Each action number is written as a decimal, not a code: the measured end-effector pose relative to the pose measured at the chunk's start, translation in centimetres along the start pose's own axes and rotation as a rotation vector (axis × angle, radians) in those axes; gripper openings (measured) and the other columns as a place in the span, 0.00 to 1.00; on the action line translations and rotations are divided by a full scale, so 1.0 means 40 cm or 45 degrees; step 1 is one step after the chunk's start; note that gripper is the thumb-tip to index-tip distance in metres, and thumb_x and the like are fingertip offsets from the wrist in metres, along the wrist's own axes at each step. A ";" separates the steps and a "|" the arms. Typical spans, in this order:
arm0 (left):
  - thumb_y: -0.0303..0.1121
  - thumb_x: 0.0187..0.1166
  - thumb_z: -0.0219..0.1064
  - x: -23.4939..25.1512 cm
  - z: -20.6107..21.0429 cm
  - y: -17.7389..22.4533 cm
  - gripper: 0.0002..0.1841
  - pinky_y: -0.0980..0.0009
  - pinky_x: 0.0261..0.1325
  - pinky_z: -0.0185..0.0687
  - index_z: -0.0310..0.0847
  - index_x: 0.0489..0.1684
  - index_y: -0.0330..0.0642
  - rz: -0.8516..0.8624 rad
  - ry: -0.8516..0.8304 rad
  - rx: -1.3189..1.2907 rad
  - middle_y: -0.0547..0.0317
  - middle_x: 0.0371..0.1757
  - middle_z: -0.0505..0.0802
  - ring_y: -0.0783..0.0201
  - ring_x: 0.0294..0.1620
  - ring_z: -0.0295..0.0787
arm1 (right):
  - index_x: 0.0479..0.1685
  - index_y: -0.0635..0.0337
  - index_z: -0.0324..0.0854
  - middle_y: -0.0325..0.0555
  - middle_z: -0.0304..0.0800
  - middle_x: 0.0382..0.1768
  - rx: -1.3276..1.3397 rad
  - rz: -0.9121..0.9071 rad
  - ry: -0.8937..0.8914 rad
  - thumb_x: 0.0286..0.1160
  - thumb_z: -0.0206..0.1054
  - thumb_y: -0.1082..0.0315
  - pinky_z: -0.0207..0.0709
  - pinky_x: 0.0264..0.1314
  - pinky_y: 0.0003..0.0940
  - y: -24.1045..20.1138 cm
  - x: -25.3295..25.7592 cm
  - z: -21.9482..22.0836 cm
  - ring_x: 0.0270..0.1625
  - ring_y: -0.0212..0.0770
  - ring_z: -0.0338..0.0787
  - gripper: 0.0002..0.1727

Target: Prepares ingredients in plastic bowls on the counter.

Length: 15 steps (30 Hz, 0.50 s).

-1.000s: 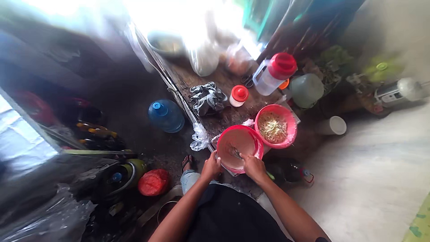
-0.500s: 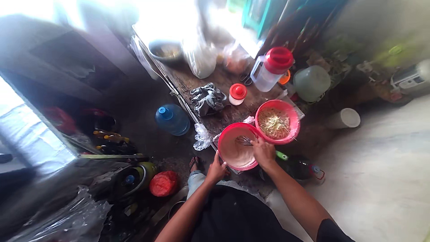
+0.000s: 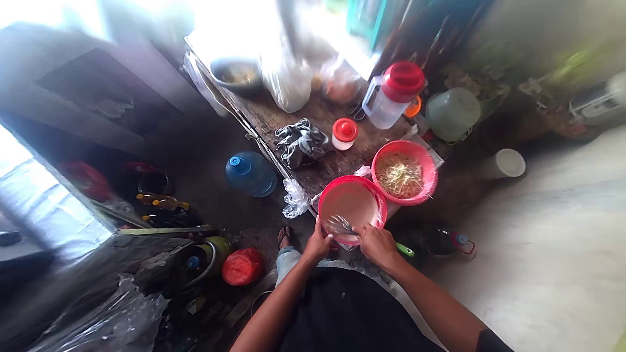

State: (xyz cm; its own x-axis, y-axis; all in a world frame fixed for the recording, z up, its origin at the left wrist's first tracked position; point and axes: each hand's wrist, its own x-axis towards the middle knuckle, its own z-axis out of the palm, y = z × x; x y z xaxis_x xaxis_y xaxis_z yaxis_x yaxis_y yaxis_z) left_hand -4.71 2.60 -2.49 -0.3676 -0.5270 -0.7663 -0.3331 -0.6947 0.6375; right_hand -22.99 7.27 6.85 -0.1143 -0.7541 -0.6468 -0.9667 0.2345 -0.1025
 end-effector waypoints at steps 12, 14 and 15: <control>0.25 0.90 0.53 -0.007 0.001 0.010 0.45 0.56 0.51 0.98 0.19 0.96 0.60 -0.011 -0.023 -0.052 0.37 0.63 0.90 0.51 0.44 0.99 | 0.66 0.47 0.87 0.53 0.86 0.66 -0.134 0.078 0.015 0.81 0.54 0.71 0.82 0.50 0.57 -0.028 -0.065 0.004 0.55 0.58 0.91 0.22; 0.25 0.90 0.53 -0.009 0.007 0.012 0.44 0.56 0.51 0.98 0.19 0.96 0.60 -0.022 -0.006 -0.059 0.36 0.63 0.90 0.51 0.44 0.99 | 0.69 0.46 0.85 0.53 0.86 0.67 -0.093 0.131 0.035 0.81 0.53 0.72 0.83 0.51 0.57 -0.028 -0.044 0.007 0.56 0.58 0.91 0.23; 0.25 0.90 0.52 -0.010 0.010 0.016 0.44 0.56 0.51 0.98 0.19 0.96 0.60 -0.032 0.005 -0.061 0.36 0.64 0.89 0.51 0.43 0.99 | 0.73 0.44 0.83 0.53 0.86 0.67 -0.034 0.130 0.081 0.82 0.53 0.72 0.83 0.50 0.57 -0.040 -0.015 0.016 0.55 0.58 0.91 0.24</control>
State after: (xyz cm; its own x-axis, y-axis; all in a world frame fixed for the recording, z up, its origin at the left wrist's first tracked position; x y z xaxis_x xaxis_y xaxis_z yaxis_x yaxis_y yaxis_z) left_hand -5.11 2.57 -1.75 -0.3565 -0.5107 -0.7823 -0.3004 -0.7302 0.6136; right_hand -21.22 7.73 6.93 -0.2258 -0.7646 -0.6037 -0.9550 0.2960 -0.0177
